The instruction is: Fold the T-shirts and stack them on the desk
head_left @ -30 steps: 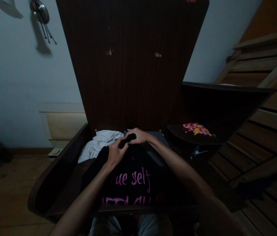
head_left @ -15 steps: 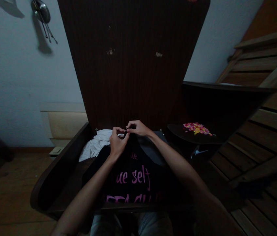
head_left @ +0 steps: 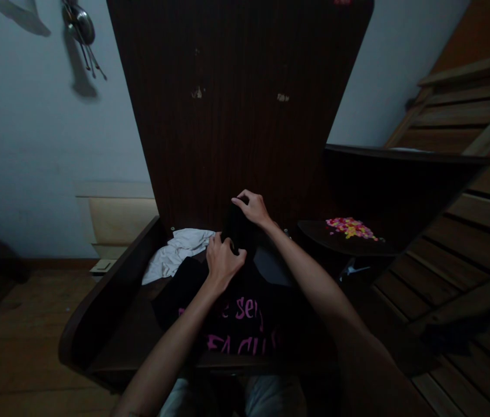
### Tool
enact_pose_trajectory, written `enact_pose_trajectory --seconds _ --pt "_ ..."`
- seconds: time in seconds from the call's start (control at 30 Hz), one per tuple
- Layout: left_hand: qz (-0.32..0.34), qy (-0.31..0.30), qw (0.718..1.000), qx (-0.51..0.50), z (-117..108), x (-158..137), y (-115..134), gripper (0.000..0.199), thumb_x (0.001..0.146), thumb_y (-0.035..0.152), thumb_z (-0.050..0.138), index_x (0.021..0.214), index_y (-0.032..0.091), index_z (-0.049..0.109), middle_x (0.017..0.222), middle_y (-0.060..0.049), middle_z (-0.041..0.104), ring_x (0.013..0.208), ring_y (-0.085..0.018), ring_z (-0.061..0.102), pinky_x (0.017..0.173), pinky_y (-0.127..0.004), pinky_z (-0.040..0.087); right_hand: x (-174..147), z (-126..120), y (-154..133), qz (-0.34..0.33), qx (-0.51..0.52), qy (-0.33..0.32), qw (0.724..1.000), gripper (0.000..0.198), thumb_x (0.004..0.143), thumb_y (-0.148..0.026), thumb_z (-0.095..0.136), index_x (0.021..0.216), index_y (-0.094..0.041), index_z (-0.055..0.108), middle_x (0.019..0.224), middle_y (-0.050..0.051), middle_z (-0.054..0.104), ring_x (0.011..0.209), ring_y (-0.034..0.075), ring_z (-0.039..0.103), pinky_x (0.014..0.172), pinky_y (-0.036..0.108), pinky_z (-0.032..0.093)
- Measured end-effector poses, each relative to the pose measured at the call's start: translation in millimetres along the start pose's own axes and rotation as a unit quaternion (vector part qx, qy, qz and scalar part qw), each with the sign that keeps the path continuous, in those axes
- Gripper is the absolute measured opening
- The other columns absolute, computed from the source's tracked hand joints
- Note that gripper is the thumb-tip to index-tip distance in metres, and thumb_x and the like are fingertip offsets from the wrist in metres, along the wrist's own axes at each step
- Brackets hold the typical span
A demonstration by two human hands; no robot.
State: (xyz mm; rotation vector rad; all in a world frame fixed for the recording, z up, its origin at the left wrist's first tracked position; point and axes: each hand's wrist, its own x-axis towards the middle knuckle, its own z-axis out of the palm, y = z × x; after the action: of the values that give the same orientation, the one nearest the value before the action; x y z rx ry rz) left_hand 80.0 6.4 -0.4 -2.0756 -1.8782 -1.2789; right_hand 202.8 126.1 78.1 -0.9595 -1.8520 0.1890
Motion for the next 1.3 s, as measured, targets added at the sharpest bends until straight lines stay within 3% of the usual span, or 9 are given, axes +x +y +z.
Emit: enact_pose_trajectory --seconds 0.23,0.47,0.63,0.8,1.03,1.13,1.3 --pt "0.001 -0.081 0.996 -0.042 2.6 -4.9 -10.3 0.007 0.068 0.025 0.064 0.066 0.018 0.066 0.106 -0.016 0.062 0.103 -0.035 0.057 0.088 -0.045 0.047 7.4 -20.0 10.4 0.015 -0.051 0.044 0.998 0.026 0.085 -0.041 0.06 0.079 -0.017 0.065 0.08 0.004 0.068 0.076 0.018 0.059 0.073 0.028 0.042" --pt "-0.054 -0.228 0.97 -0.069 -15.8 4.4 -38.9 0.011 0.068 0.029 0.063 0.064 0.019 0.063 0.09 -0.009 0.066 0.081 -0.024 0.062 0.072 -0.033 0.047 7.1 -38.8 11.9 -0.005 -0.082 0.073 0.994 0.033 0.088 -0.048 0.055 0.079 -0.017 0.063 0.079 0.006 0.067 0.077 0.019 0.06 0.074 0.03 0.041" --pt "-0.092 -0.292 0.949 -0.072 -35.7 16.9 -58.1 0.017 0.069 0.026 0.056 0.054 0.019 0.055 0.061 -0.001 0.058 0.062 -0.017 0.056 0.056 -0.026 0.039 10.7 -56.2 7.6 -0.012 -0.094 0.128 0.987 0.035 0.089 -0.049 0.053 0.078 -0.017 0.061 0.079 0.006 0.067 0.077 0.02 0.06 0.074 0.031 0.041" --pt "-0.115 -0.285 0.942 -0.133 -53.0 36.5 -75.7 0.004 0.064 0.023 0.052 0.061 0.02 0.054 0.056 0.004 0.051 0.057 -0.014 0.051 0.052 -0.024 0.036 10.3 -74.9 2.4 -0.012 -0.109 0.164 0.98 0.036 0.088 -0.051 0.052 0.078 -0.018 0.06 0.076 0.005 0.066 0.074 0.019 0.059 0.072 0.03 0.041" --pt "-0.037 -0.232 0.94 -0.246 -80.1 71.0 -89.0 0.016 0.058 0.024 0.052 0.073 0.019 0.05 0.065 0.005 0.049 0.059 -0.013 0.048 0.052 -0.022 0.037 0.8 -95.9 0.9 0.005 -0.086 0.223 0.971 0.042 0.086 -0.059 0.052 0.076 -0.019 0.057 0.071 0.002 0.061 0.069 0.016 0.055 0.068 0.028 0.041" --pt "-0.015 -0.235 0.916 -0.325 -104.1 85.2 -84.2 0.017 0.055 0.022 0.053 0.07 0.02 0.045 0.064 0.005 0.045 0.058 -0.011 0.045 0.05 -0.02 0.035 -7.0 -107.4 -1.6 0.019 -0.037 0.25 0.967 0.046 0.084 -0.064 0.053 0.075 -0.019 0.056 0.07 0.0 0.059 0.067 0.014 0.053 0.065 0.027 0.042" --pt "-0.009 -0.268 0.853 -0.449 -153.1 115.5 -57.4 0.026 0.048 0.021 0.055 0.072 0.02 0.043 0.062 0.006 0.044 0.052 -0.008 0.042 0.045 -0.018 0.031 -24.2 -127.8 -5.5 0.068 0.087 0.255 0.961 0.049 0.078 -0.069 0.058 0.075 -0.019 0.055 0.065 -0.002 0.054 0.059 0.012 0.05 0.056 0.024 0.04"
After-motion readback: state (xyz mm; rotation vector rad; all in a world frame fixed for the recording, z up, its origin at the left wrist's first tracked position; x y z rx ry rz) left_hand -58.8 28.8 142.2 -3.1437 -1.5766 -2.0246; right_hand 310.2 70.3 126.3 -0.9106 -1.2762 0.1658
